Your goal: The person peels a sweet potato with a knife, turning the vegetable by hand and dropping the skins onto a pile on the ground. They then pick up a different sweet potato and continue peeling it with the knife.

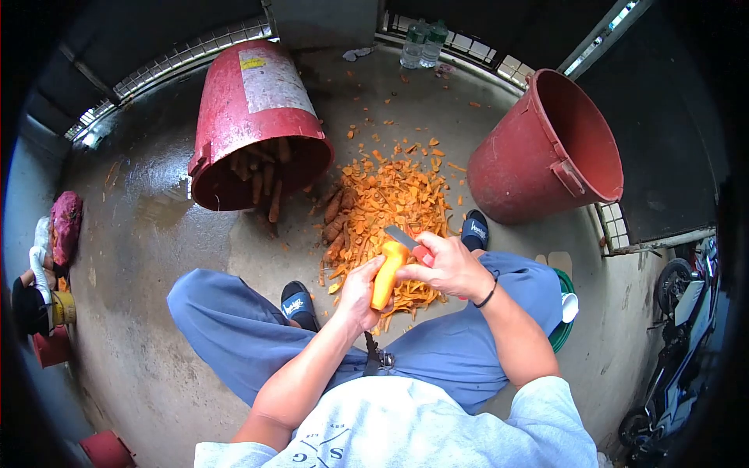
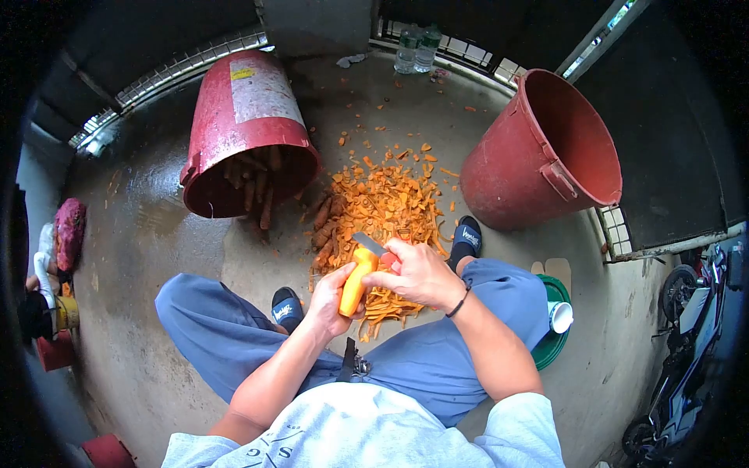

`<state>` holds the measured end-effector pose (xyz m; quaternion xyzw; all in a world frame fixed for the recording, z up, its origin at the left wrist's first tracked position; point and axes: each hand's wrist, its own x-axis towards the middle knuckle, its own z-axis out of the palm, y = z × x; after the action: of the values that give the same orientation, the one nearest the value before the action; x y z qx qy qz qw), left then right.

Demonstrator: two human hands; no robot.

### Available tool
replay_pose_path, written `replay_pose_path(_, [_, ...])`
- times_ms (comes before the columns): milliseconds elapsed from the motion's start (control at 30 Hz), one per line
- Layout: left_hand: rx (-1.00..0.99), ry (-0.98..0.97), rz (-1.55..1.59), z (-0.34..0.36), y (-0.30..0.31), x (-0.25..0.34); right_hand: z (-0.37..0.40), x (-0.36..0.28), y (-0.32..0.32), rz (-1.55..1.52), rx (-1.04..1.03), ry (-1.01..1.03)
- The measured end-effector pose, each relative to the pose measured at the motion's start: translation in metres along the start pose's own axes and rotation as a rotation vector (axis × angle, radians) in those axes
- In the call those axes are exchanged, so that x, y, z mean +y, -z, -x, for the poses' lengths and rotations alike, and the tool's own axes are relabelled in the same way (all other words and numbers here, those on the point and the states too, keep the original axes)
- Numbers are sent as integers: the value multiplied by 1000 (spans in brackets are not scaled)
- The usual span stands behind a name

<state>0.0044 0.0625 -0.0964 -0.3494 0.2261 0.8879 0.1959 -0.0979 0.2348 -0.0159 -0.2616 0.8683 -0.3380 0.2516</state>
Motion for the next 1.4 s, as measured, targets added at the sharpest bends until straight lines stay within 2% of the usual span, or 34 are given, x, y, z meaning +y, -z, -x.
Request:
replay_pose_path(67, [-9,-72,-160,-2,-1,-3,-9,9,-1,82,-13,-20])
replay_pose_path(133, [5,-16,-151,0,-2,-2,-20,28,-3,196,515,10])
replay_pose_path(167, [-35,34,-93,0,-2,-2,-24,34,6,163,576,15])
replay_pose_path(267, [-72,100,-27,-1,-3,-5,-21,41,15,-6,424,-125])
replay_pose_path(333, [-62,116,-17,-2,-3,-6,-13,26,9,-45,194,-172])
replay_pose_path(367, [-60,95,-47,-3,-2,-7,-11,21,3,-54,108,-176])
replay_pose_path(400, [-58,75,-79,-4,-2,-8,-11,16,0,60,57,-136])
replay_pose_path(533, [-27,-40,-255,-3,-10,-11,-27,37,2,154,467,46])
replay_pose_path(567, [-3,-50,-239,-2,-15,-12,-24,37,11,69,375,-9])
replay_pose_path(600, [23,-62,-221,-1,-18,-13,-21,34,16,71,381,-8])
replay_pose_path(667, [6,-50,-171,-2,-16,-11,-14,30,18,-121,136,-35])
replay_pose_path(700, [-6,-33,-118,-3,-13,-11,-12,32,13,-179,105,56])
replay_pose_path(733, [0,-37,-115,-5,-10,-11,-10,34,12,-182,98,60])
replay_pose_path(800, [9,-39,-53,-9,-7,-7,-8,33,11,-56,-44,211])
replay_pose_path(833, [-13,-19,-48,-6,-6,-5,-6,31,11,-15,-71,222])
replay_pose_path(867, [-10,-21,-46,-3,-6,-3,-5,31,10,-16,-74,224])
replay_pose_path(933, [-132,-30,-4,0,-9,0,-4,31,10,36,-100,265])
replay_pose_path(1133, [-152,-79,-84,6,-12,1,-1,27,11,125,-78,284])
replay_pose_path(1400, [-36,-257,-198,14,-18,1,-1,29,1,88,-111,276])
